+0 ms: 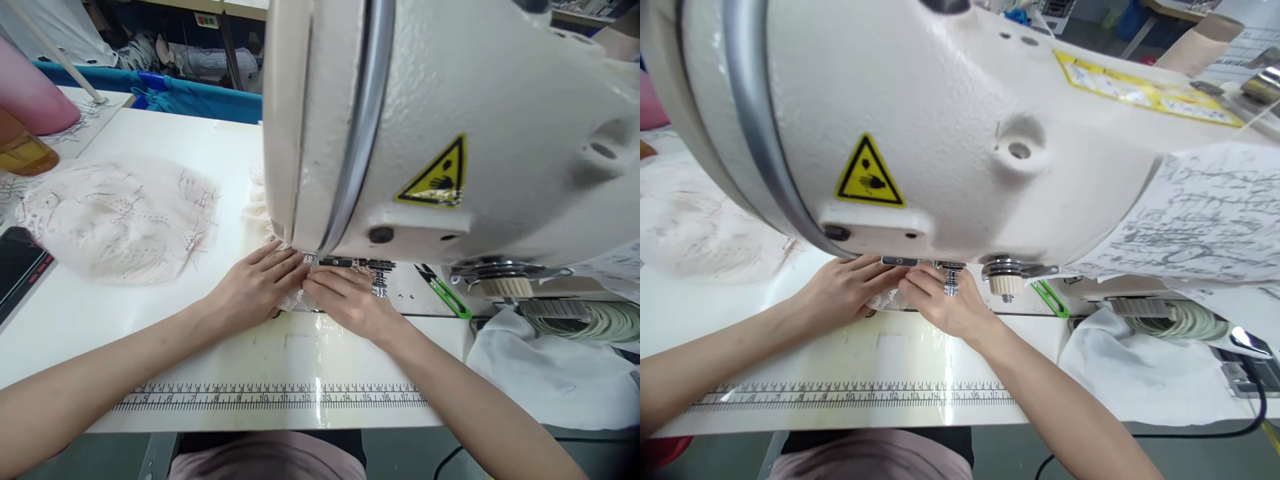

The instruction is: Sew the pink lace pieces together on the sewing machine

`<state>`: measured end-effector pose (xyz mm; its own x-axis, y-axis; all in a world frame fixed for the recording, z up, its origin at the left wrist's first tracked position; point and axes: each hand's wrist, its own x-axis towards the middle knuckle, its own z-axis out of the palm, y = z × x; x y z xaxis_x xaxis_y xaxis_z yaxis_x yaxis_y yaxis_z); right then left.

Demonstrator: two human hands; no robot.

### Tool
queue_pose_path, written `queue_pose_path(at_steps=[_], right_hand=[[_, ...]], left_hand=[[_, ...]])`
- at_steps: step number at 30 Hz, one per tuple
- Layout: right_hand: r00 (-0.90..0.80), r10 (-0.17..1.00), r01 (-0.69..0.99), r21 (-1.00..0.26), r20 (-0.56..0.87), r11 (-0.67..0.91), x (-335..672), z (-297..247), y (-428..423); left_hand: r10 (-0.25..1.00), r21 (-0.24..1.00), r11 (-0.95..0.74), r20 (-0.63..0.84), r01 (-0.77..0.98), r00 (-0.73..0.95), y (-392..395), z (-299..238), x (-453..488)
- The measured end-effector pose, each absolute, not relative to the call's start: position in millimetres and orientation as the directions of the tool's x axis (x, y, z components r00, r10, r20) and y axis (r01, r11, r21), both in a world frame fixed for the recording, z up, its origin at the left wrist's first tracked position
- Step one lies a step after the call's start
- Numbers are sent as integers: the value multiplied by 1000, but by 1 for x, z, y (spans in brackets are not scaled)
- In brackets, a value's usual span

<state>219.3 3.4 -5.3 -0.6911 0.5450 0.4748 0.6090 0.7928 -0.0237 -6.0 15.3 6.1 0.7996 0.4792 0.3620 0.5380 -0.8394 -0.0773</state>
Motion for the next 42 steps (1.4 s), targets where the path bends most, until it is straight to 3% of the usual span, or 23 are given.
queue_pose_path(at_steps=[13, 22, 27, 34, 42], right_hand=[[-684, 504, 596, 7, 528, 803, 225, -6, 8], [-636, 636, 655, -128, 437, 744, 230, -1, 8], [-617, 653, 647, -190, 438, 739, 229, -4, 9], [-706, 549, 625, 29, 447, 780, 226, -11, 7], [-725, 545, 639, 116, 422, 760, 218, -6, 5]], left_hand=[[494, -144, -812, 345, 565, 798, 14, 5, -3], [515, -162, -799, 314, 580, 798, 15, 3, -3], [507, -176, -792, 345, 585, 790, 14, 3, -4], [430, -184, -834, 372, 519, 823, 15, 3, -10], [397, -69, -891, 364, 450, 843, 28, 8, -20]])
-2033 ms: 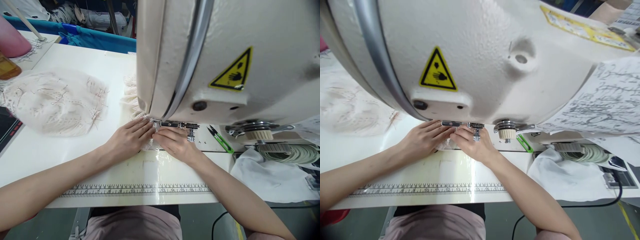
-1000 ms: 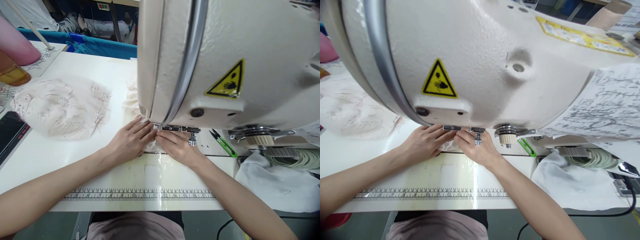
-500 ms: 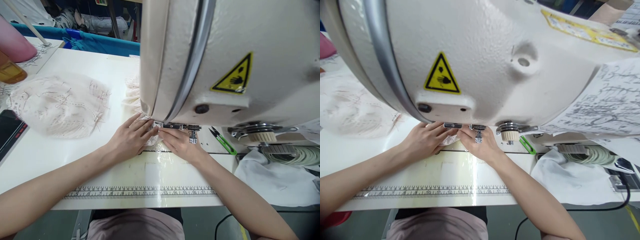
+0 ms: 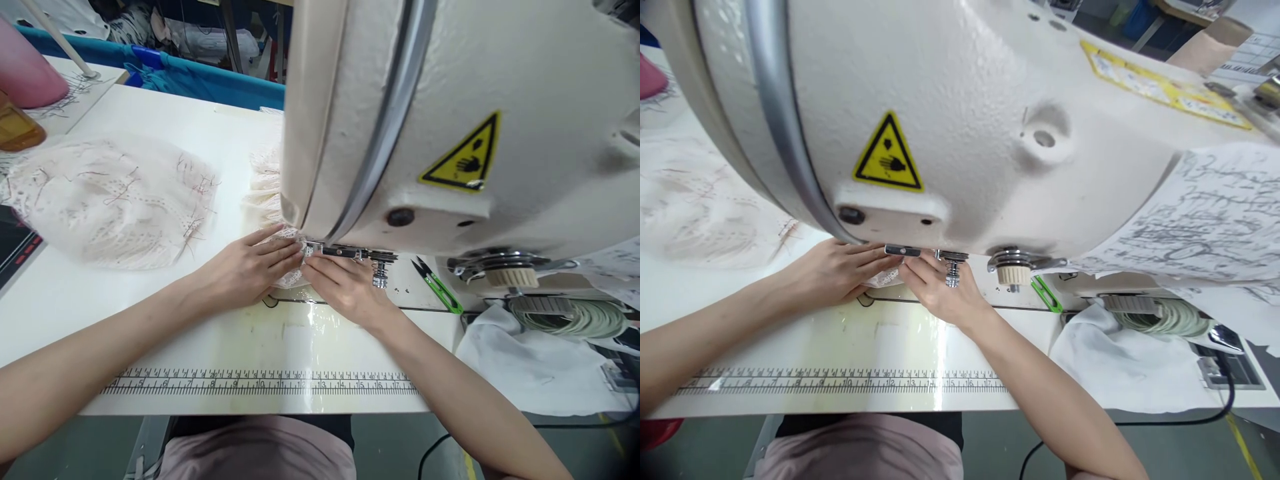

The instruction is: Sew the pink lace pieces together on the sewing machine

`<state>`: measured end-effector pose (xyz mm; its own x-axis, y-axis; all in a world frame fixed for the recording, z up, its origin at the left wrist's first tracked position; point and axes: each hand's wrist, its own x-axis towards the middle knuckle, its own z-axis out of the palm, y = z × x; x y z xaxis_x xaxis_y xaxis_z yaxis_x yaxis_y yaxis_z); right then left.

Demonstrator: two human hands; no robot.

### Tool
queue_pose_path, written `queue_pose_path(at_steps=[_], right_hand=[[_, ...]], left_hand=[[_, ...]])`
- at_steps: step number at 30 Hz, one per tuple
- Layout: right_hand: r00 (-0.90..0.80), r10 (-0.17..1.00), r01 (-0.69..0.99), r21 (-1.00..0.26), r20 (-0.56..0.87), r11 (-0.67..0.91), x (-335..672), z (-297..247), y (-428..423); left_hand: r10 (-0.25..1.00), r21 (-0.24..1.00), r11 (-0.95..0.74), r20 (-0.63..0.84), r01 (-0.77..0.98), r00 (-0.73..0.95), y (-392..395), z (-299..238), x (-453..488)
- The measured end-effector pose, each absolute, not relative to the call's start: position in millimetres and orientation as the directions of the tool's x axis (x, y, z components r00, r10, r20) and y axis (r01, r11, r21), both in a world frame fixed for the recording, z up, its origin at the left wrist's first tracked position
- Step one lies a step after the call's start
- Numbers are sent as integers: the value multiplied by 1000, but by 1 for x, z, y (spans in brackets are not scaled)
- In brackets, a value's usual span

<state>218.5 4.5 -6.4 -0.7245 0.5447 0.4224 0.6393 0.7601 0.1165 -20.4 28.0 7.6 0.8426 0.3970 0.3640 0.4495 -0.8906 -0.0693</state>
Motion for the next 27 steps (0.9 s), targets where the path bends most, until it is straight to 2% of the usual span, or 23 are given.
queue_pose_path(at_steps=[5, 12, 17, 27], right_hand=[[-714, 545, 652, 132, 440, 747, 212, -5, 2], [-700, 543, 638, 65, 464, 767, 206, -1, 1], [-711, 499, 602, 61, 496, 796, 206, -1, 3], [-694, 534, 638, 69, 484, 767, 212, -7, 3]], left_hand=[[422, -34, -889, 323, 456, 847, 32, 10, -21], [451, -21, -876, 315, 481, 835, 30, 9, -19], [445, -52, -872, 335, 488, 831, 30, 10, -19], [479, -118, -831, 342, 543, 808, 23, 5, -14]])
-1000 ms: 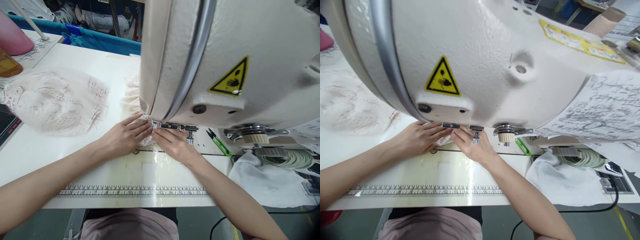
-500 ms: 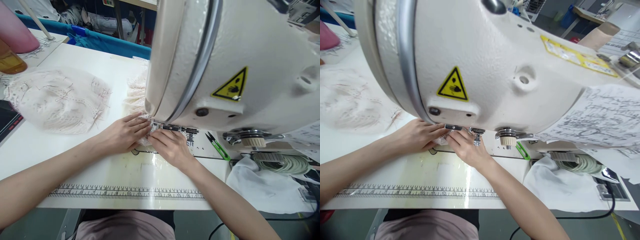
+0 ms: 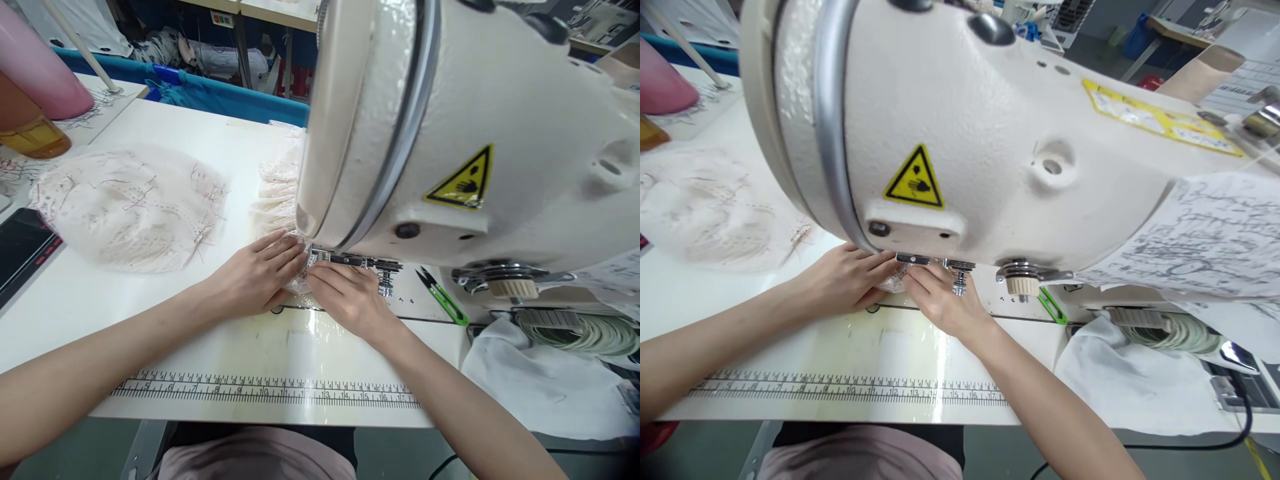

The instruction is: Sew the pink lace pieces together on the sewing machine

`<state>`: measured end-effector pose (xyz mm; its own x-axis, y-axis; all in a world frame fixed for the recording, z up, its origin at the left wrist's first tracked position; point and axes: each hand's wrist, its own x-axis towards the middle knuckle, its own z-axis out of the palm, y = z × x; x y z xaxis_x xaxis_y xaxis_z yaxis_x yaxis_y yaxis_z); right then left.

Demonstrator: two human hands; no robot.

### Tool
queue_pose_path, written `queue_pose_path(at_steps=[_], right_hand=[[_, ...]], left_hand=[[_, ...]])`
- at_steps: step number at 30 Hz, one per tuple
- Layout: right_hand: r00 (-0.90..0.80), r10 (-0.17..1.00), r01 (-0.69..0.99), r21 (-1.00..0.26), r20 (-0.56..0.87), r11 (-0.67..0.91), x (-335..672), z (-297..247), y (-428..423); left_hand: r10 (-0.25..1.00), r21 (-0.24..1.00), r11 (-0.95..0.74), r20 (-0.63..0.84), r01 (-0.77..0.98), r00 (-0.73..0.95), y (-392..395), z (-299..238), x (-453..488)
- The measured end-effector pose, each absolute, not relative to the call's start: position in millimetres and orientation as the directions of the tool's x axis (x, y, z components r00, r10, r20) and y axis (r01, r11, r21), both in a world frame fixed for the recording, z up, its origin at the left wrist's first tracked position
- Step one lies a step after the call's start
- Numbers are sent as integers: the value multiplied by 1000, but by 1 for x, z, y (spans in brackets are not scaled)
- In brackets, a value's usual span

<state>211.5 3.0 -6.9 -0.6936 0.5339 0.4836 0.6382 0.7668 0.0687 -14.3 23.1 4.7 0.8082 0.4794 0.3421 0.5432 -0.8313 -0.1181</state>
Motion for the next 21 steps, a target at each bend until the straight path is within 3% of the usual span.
queue_pose_path(at_steps=[12, 21], right_hand=[[-683, 521, 652, 106, 512, 750, 213, 1, 5], [-669, 582, 681, 69, 462, 729, 217, -4, 5]], left_hand=[[574, -121, -760, 337, 639, 746, 10, 3, -5], [618, -53, -739, 343, 672, 707, 8, 4, -2]])
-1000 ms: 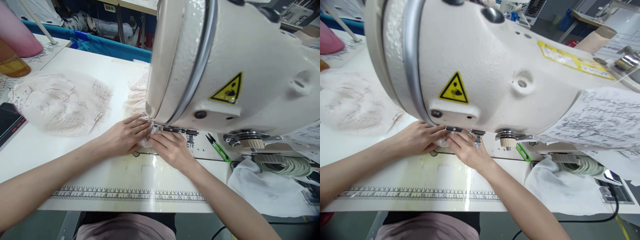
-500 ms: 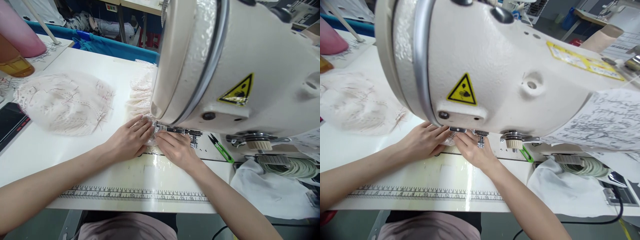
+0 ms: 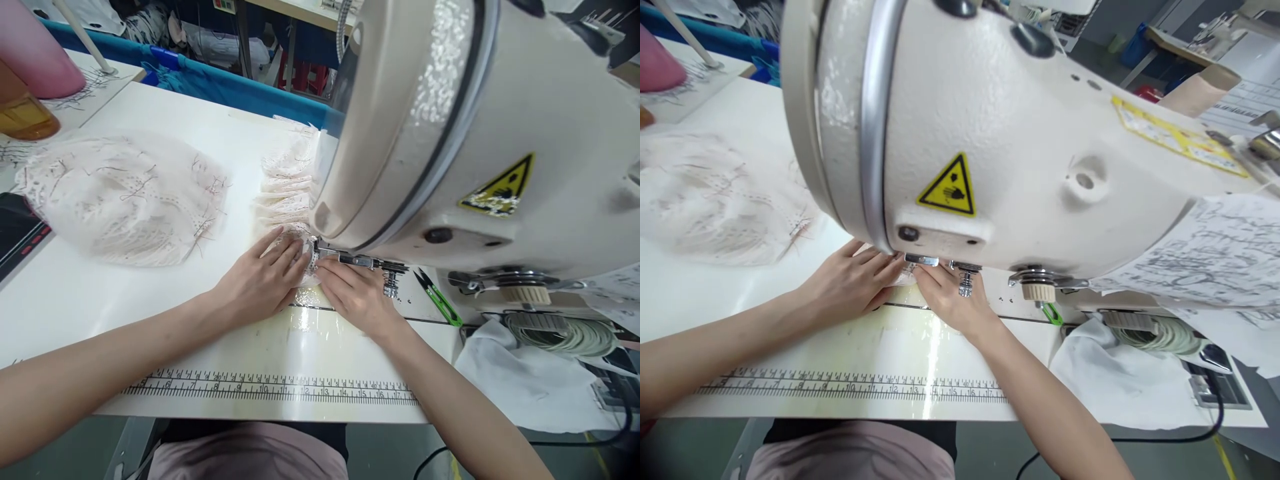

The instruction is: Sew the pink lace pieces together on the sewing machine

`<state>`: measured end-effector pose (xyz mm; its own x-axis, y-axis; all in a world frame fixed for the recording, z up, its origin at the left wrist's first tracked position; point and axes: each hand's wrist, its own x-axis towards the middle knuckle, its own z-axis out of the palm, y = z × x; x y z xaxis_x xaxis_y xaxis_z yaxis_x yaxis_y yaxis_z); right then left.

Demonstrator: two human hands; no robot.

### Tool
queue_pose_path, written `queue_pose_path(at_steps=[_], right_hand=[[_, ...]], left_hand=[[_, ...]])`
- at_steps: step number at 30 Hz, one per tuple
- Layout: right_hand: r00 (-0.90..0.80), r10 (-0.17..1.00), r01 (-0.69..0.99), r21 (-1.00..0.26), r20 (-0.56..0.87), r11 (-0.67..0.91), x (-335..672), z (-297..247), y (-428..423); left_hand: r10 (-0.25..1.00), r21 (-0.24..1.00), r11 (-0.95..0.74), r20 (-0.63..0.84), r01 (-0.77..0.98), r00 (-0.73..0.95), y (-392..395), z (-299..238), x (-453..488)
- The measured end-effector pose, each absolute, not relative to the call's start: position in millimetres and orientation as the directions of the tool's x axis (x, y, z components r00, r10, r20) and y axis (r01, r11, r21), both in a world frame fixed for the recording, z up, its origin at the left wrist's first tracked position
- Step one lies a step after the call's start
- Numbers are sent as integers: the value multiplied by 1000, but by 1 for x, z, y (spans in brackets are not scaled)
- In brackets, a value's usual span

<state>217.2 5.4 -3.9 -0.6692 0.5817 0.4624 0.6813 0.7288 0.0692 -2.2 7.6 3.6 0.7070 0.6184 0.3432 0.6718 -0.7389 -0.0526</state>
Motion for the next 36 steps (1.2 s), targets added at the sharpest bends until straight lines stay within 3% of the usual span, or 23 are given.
queue_pose_path(at_steps=[11, 21, 26, 30, 36], right_hand=[[-652, 611, 693, 26, 449, 721, 221, -8, 8], [-635, 651, 704, -36, 416, 709, 226, -10, 11], [-646, 656, 708, -15, 390, 706, 227, -9, 12], [-645, 641, 714, 30, 416, 699, 225, -8, 10], [-682, 521, 679, 181, 513, 711, 219, -8, 10]], left_hand=[[578, -204, -717, 361, 667, 732, 8, 4, -3], [591, -110, -736, 379, 668, 712, 11, 2, -4], [561, -94, -752, 429, 652, 708, 12, 0, -5], [410, -182, -817, 486, 548, 772, 13, 2, -6], [371, -182, -839, 498, 513, 784, 17, 7, -6]])
